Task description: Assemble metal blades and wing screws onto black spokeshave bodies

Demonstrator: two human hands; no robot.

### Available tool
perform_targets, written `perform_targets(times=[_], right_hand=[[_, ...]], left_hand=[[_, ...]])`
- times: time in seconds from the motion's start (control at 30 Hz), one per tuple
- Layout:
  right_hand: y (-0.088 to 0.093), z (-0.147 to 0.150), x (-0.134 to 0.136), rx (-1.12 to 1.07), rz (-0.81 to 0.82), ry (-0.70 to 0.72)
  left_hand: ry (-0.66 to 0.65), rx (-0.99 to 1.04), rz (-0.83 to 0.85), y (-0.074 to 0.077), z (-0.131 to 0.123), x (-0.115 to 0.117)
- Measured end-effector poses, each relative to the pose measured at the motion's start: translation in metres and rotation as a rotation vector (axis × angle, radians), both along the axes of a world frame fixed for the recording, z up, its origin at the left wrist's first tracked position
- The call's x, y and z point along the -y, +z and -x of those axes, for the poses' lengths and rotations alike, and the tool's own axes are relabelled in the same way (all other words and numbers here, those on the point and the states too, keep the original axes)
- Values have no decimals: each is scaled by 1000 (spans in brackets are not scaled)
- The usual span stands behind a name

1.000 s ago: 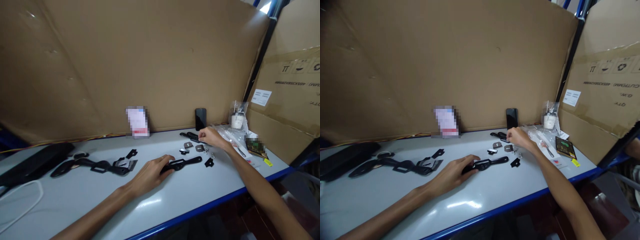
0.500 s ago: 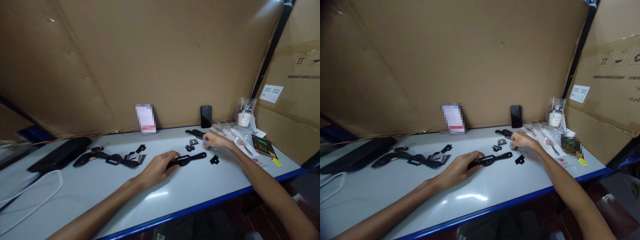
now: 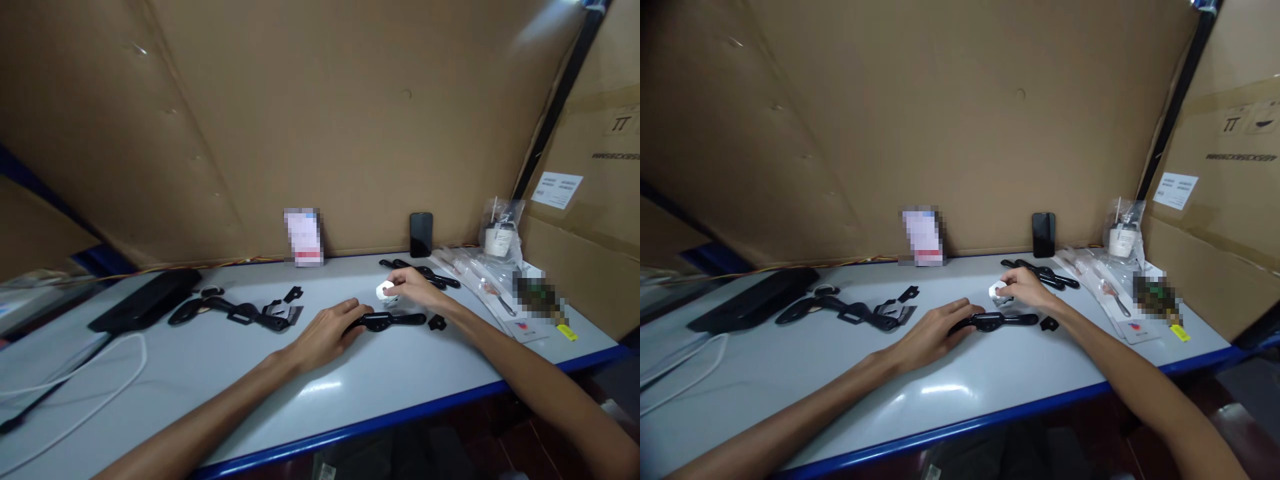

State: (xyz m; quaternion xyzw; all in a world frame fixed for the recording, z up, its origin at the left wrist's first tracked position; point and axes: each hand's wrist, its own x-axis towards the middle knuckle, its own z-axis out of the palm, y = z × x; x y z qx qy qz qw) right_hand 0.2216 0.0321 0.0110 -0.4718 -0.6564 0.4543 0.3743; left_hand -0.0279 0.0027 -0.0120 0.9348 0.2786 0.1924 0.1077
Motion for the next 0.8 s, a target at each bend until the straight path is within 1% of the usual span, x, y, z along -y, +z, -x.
perform_targets(times=[0.27, 0.43, 0.53, 0.63, 0.73, 0.8], right_hand=[[-5, 5, 5, -28, 82, -34], [-11, 5, -2, 23, 52, -75], [-11, 4, -2, 73, 0, -81], [-9, 4, 1, 130, -97, -90], [-9, 4, 3, 172, -202, -139], [-11, 4, 3, 183, -242, -167]], left_hand=[[-12, 10, -14, 0, 0, 1], [-9, 27, -23, -1, 0, 1], [-6, 18, -20, 0, 0, 0], [-8, 16, -17, 1, 0, 1], [-6, 19, -21, 1, 0, 1], [7, 22, -22, 0, 0, 1]])
